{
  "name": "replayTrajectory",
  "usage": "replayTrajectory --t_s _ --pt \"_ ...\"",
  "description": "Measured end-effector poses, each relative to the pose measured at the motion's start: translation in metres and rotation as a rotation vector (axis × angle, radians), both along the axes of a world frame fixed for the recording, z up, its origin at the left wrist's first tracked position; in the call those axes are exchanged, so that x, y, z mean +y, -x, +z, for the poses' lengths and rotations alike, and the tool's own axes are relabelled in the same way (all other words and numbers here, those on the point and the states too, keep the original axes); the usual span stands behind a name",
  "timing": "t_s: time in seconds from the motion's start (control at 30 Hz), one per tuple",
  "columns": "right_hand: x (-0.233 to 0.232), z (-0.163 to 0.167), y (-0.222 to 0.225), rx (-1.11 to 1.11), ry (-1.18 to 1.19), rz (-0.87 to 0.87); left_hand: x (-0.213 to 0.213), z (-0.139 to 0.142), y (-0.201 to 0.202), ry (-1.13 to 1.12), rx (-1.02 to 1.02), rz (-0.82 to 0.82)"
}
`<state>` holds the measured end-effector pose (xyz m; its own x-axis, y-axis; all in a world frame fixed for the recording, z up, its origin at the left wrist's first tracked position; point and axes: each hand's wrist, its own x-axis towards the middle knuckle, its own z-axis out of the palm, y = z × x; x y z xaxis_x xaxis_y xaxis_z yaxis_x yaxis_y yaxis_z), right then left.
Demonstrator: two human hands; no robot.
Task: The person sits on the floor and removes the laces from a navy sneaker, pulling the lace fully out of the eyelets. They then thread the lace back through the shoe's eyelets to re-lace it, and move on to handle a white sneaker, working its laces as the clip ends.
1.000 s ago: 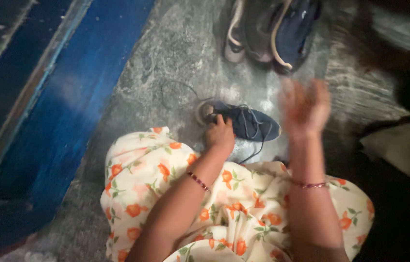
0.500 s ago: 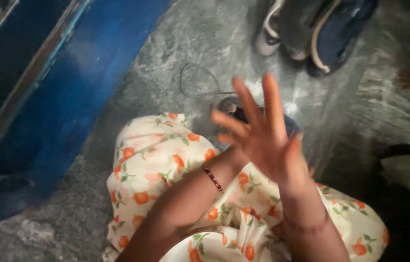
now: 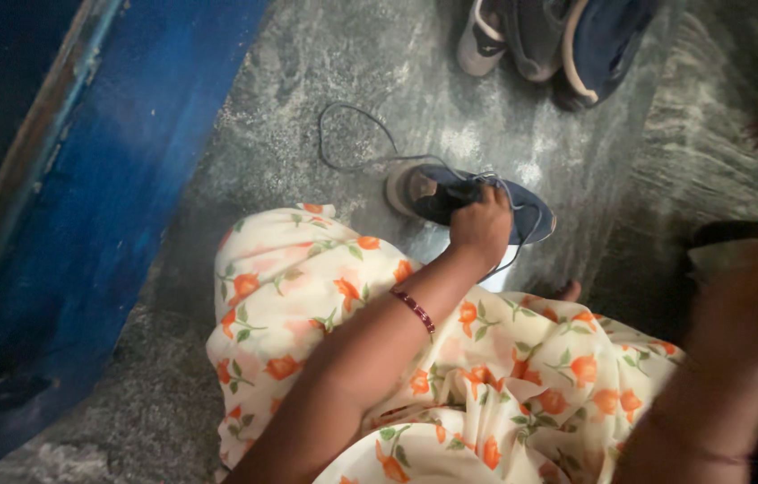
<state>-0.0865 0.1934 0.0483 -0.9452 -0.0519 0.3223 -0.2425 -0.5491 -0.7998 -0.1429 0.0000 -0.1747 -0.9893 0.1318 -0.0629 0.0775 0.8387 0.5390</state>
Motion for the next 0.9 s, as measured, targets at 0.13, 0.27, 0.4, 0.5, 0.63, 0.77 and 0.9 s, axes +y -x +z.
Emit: replayTrajectory --t_s 0.13,0.27,0.4,0.5,0.63,0.77,0.9 --pt "-0.168 0.012 -0.004 -0.231 -0.339 0.67 -0.008 0.003 -0.002 0.129 -0.091 -0.127" --pt "-0.211 -0.061 0.062 -0.526 -0.127 0.411 -0.018 0.0 -0.011 0.04 -0.233 0.011" --pt "-0.069 -0.114 0.11 -0.53 0.008 -0.377 -0.023 0.003 -0.018 0.084 -0.209 0.057" --pt "0.057 -0.105 0.078 -0.331 0.046 -0.593 -0.017 0.01 -0.015 0.121 -0.179 -0.006" --pt "0.133 -0.078 0.036 -0.234 -0.058 -0.965 -0.006 0.013 -0.005 0.097 -0.179 -0.028" --pt "0.086 -0.08 0.048 0.154 -0.363 -0.81 -0.013 0.005 -0.007 0.065 -0.167 0.023" --pt "-0.048 -0.117 0.056 0.039 -1.539 -0.57 -0.03 0.003 -0.009 0.127 -0.193 -0.004"
